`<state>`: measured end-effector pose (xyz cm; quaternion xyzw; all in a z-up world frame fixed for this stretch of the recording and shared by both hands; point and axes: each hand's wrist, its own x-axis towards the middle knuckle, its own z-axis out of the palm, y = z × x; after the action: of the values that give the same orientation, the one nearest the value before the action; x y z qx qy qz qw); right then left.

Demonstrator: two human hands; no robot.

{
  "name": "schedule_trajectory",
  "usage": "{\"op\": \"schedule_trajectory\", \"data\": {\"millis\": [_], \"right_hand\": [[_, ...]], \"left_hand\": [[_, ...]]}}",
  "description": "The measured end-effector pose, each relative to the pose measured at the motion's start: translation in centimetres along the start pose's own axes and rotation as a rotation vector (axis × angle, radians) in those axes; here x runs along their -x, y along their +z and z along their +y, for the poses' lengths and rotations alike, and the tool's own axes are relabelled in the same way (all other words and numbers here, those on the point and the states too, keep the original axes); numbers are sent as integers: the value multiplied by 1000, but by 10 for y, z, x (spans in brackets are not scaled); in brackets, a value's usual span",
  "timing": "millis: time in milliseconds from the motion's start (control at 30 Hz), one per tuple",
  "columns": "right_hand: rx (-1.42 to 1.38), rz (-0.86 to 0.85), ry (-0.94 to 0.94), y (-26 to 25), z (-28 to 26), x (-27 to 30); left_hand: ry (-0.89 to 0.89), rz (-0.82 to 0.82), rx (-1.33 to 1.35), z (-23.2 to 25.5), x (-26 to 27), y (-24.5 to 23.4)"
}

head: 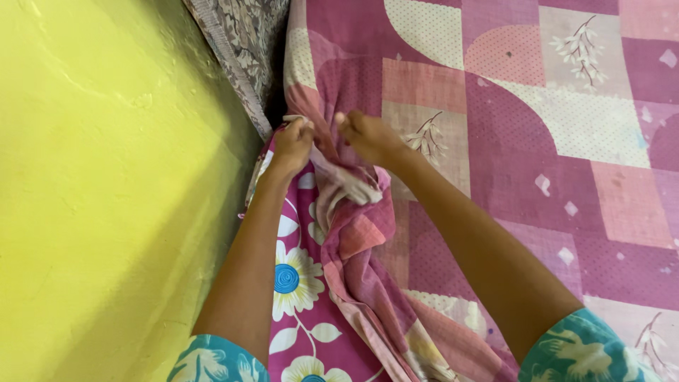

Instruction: The person folds a pink floral bed sheet on a bed with a patchwork cover. They start by tucking the sheet under the mattress at the head of the bed, then proceed to fold the excess fabric over the top edge and smooth it out.

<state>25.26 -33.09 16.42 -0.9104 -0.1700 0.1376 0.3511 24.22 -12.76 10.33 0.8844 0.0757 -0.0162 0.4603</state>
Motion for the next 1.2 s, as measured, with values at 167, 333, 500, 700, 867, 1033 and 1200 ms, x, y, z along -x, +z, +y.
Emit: {"op": "schedule_trajectory", "data": {"millis": [167, 333, 500, 700, 867, 1033, 1200], "right_hand": [[-29, 76, -11, 13, -6, -31], [-24, -112, 241, 49, -45, -75], [217, 43, 161, 63, -43, -95], [309, -38, 188, 44, -53, -97], [343, 93, 39, 11, -49, -86], [333, 144, 64, -4, -40, -93], [466, 303, -65, -8, -17, -123]], "left_hand": [[137, -66, 22, -11, -8, 9], [165, -193, 154, -14, 2, 0], [343, -132, -177, -37, 0, 11], [362, -38, -341, -74, -21, 46], [277, -77, -484, -50, -38, 41], [-160, -21, -208, 3, -40, 16], [-296, 27, -369, 44, -11, 12]]}}
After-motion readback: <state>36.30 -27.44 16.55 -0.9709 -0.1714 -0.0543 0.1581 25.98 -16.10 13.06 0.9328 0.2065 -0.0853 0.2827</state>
